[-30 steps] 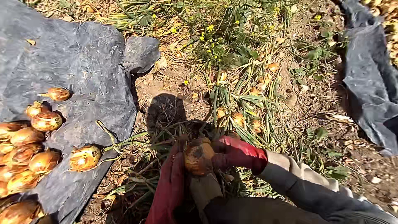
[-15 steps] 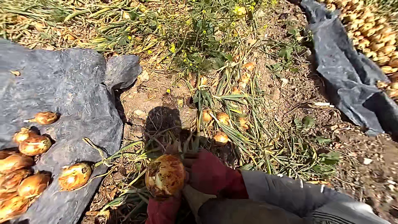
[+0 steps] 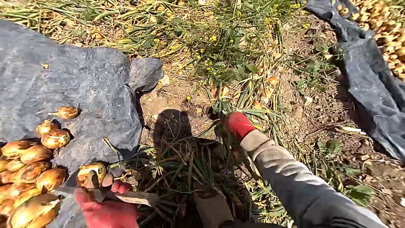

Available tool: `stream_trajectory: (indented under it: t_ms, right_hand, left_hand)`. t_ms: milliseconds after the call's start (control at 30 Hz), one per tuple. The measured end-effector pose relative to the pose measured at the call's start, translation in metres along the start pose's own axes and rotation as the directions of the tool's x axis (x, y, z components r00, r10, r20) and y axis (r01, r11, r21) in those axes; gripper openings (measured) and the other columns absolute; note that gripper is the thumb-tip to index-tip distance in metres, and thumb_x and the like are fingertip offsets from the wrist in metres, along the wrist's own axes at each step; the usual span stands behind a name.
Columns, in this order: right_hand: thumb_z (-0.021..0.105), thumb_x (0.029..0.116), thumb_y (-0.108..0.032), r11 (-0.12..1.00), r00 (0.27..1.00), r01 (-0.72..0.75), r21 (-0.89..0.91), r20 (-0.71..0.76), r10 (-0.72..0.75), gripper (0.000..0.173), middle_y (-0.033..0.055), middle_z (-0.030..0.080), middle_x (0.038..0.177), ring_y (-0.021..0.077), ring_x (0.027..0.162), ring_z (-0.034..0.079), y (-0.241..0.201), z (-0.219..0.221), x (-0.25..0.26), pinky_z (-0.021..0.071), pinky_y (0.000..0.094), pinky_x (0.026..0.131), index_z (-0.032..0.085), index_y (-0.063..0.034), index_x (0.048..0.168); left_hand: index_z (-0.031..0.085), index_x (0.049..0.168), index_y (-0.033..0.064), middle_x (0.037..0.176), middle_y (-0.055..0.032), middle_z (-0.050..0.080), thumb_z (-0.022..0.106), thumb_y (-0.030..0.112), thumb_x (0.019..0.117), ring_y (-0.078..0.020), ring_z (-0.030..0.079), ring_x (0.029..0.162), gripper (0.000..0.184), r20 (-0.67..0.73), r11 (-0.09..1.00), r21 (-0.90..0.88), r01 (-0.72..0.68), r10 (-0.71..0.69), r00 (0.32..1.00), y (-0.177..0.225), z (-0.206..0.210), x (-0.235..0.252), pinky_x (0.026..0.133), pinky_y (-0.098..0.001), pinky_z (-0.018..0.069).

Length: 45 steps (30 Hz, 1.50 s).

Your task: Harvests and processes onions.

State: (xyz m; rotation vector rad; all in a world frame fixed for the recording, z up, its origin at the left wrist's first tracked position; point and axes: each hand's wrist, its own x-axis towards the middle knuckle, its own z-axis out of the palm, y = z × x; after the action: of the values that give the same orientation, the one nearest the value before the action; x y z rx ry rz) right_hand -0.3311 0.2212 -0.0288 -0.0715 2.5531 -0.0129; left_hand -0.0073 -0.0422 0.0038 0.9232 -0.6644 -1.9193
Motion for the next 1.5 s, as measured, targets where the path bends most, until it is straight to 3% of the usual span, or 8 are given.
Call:
stream_trajectory:
  t_ms: [467, 667, 800, 900, 1100, 1200, 1300, 1500]
  right_hand:
    - [0.053, 0.1045, -0.048, 0.962, 0.979, 0.112, 0.249, 0.138, -0.150, 0.055, 0.0266, 0.070, 0.109, 0.0401, 0.107, 0.067, 0.053, 0.020, 0.012, 0.0490, 0.0625, 0.097, 0.069, 0.0040, 0.112]
    - [0.050, 0.1022, -0.049, 0.546, 0.868, 0.340, 0.765, -0.031, -0.496, 0.037, -0.0085, 0.065, 0.072, 0.0013, 0.067, 0.063, 0.022, 0.040, -0.153, 0.0551, 0.0233, 0.063, 0.066, -0.0184, 0.091]
    - [0.075, 0.0817, -0.047, 0.525, 0.685, 0.378, 0.763, 0.151, -0.713, 0.029, -0.0106, 0.065, 0.071, -0.0023, 0.065, 0.062, 0.000, 0.033, -0.194, 0.0546, 0.0197, 0.060, 0.070, -0.0180, 0.086]
    - [0.084, 0.0703, -0.055, 0.568, 0.621, 0.485, 0.665, 0.196, -0.759, 0.039, -0.0071, 0.070, 0.075, 0.0034, 0.069, 0.067, -0.004, 0.021, -0.192, 0.0583, 0.0268, 0.063, 0.074, -0.0200, 0.084]
    - [0.079, 0.0820, -0.041, 0.206, 0.177, 0.979, 0.005, -0.536, -0.826, 0.030, 0.0013, 0.072, 0.087, 0.0161, 0.095, 0.071, -0.004, 0.022, -0.190, 0.0589, 0.0426, 0.089, 0.067, -0.0157, 0.071]
    - [0.071, 0.0903, -0.029, 0.157, 0.085, 0.984, -0.086, -0.549, -0.832, 0.015, 0.0065, 0.073, 0.114, 0.0248, 0.124, 0.063, -0.005, 0.027, -0.193, 0.0524, 0.0493, 0.105, 0.073, -0.0145, 0.090]
    - [0.070, 0.0905, -0.034, 0.298, 0.264, 0.943, -0.148, -0.213, -0.941, 0.018, -0.0041, 0.075, 0.100, 0.0196, 0.111, 0.069, -0.011, 0.061, -0.200, 0.0520, 0.0512, 0.103, 0.074, -0.0217, 0.104]
    - [0.050, 0.1065, -0.037, 0.685, 0.617, 0.726, 0.063, 0.380, -0.689, 0.032, 0.0132, 0.067, 0.090, 0.0348, 0.087, 0.068, -0.019, 0.066, -0.198, 0.0542, 0.0570, 0.072, 0.065, -0.0090, 0.110]
  left_hand:
    - [0.033, 0.155, 0.0083, 0.101, -0.0149, 0.071, 0.050, 0.021, 0.1070, -0.0227, 0.070, 0.071, 0.052, 0.130, 0.723, 0.617, 0.311, -0.484, 0.866, -0.020, 0.023, -0.058, 0.060, -0.0345, 0.0599]
    - [0.017, 0.162, 0.0110, 0.087, -0.0060, 0.064, 0.034, 0.038, 0.1107, -0.0170, 0.062, 0.061, 0.061, 0.396, 0.654, 0.750, 0.105, -0.570, 0.720, -0.036, 0.023, -0.072, 0.052, -0.0331, 0.0569]
    - [0.037, 0.158, 0.0246, 0.124, -0.0078, 0.066, 0.032, 0.057, 0.1067, -0.0173, 0.066, 0.071, 0.061, 0.522, 0.662, 0.747, -0.066, -0.523, 0.674, -0.033, 0.011, -0.088, 0.057, -0.0335, 0.0597]
    - [0.045, 0.154, 0.0253, 0.094, -0.0098, 0.069, 0.036, 0.052, 0.1076, -0.0190, 0.060, 0.057, 0.054, 0.576, 0.694, 0.715, -0.088, -0.512, 0.638, -0.028, 0.004, -0.088, 0.048, -0.0338, 0.0551]
    - [0.051, 0.149, 0.0211, 0.062, -0.0081, 0.054, 0.039, 0.039, 0.1091, -0.0189, 0.051, 0.047, 0.045, 0.565, 0.779, 0.625, -0.058, -0.399, 0.722, -0.027, 0.014, -0.096, 0.043, -0.0334, 0.0484]
    - [0.042, 0.154, 0.0173, 0.106, -0.0034, 0.071, 0.069, 0.062, 0.0874, -0.0121, 0.069, 0.086, 0.084, 0.549, 0.621, 0.740, -0.257, -0.338, 0.764, -0.036, 0.011, -0.097, 0.076, -0.0338, 0.0618]
    - [0.060, 0.129, -0.0048, 0.114, -0.0110, 0.071, 0.084, 0.040, 0.0834, -0.0132, 0.069, 0.106, 0.068, 0.586, 0.650, 0.688, -0.323, -0.235, 0.776, -0.055, -0.002, -0.110, 0.096, -0.0336, 0.0576]
    - [0.062, 0.133, 0.0067, 0.111, 0.0014, 0.071, 0.060, 0.029, 0.1026, -0.0010, 0.066, 0.093, 0.038, 0.644, 0.832, 0.529, -0.167, -0.265, 0.717, -0.076, -0.012, -0.087, 0.084, -0.0197, 0.0560]
